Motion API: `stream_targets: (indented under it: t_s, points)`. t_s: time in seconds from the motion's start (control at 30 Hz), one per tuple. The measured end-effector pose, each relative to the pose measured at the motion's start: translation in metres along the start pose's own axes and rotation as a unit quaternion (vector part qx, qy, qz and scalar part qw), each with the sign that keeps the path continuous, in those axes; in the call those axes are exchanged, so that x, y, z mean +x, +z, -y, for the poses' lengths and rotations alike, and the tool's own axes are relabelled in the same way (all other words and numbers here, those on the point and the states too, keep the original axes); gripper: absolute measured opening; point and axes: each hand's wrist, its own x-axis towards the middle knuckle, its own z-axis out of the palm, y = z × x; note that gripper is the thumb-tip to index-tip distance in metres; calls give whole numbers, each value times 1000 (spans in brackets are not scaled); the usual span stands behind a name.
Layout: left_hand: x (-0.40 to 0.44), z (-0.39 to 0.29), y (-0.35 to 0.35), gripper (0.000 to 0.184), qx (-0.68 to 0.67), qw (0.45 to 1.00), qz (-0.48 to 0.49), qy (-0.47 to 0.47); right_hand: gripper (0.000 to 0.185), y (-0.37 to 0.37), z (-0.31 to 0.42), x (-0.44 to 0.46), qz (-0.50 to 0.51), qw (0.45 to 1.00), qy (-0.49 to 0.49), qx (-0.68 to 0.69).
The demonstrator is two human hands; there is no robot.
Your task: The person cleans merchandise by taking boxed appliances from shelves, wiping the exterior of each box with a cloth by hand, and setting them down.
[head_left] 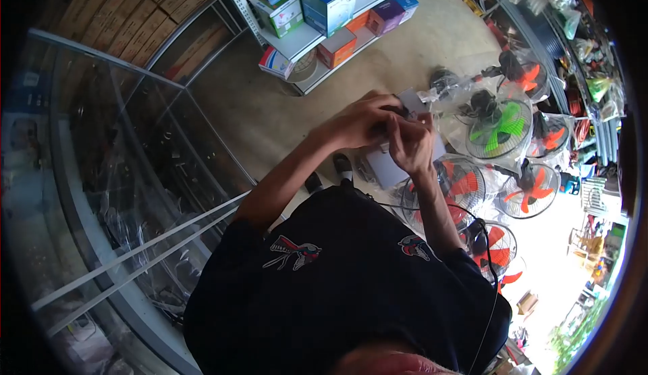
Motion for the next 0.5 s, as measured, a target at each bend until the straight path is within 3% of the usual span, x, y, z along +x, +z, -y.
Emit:
stream_targets:
  t_s: [0.07, 0.17, 0.27, 0.4, 0.47, 0.5]
  points:
    - [22, -3, 10, 52, 85, 994, 62, 17, 32, -16, -18, 4, 45, 998, -24, -47]
    - [24, -4, 17, 53, 68, 996, 24, 60, 43, -21, -23, 15, -71, 996, 38, -28]
    - [-13, -5, 10, 55, 96, 993, 19, 61, 47, -7, -35, 17, -78, 996, 40, -25]
    - [-91, -9, -11, 44, 104, 989, 81, -70, 45, 16, -47, 14, -47, 998, 49, -5]
    - [-133, 1, -25, 41, 150, 956, 144, -207, 45, 15, -63, 14, -47, 995, 75, -45]
    - [-162, 18, -28, 40, 150, 944, 130, -264, 46, 12, -71, 14, -43, 990, 99, -86]
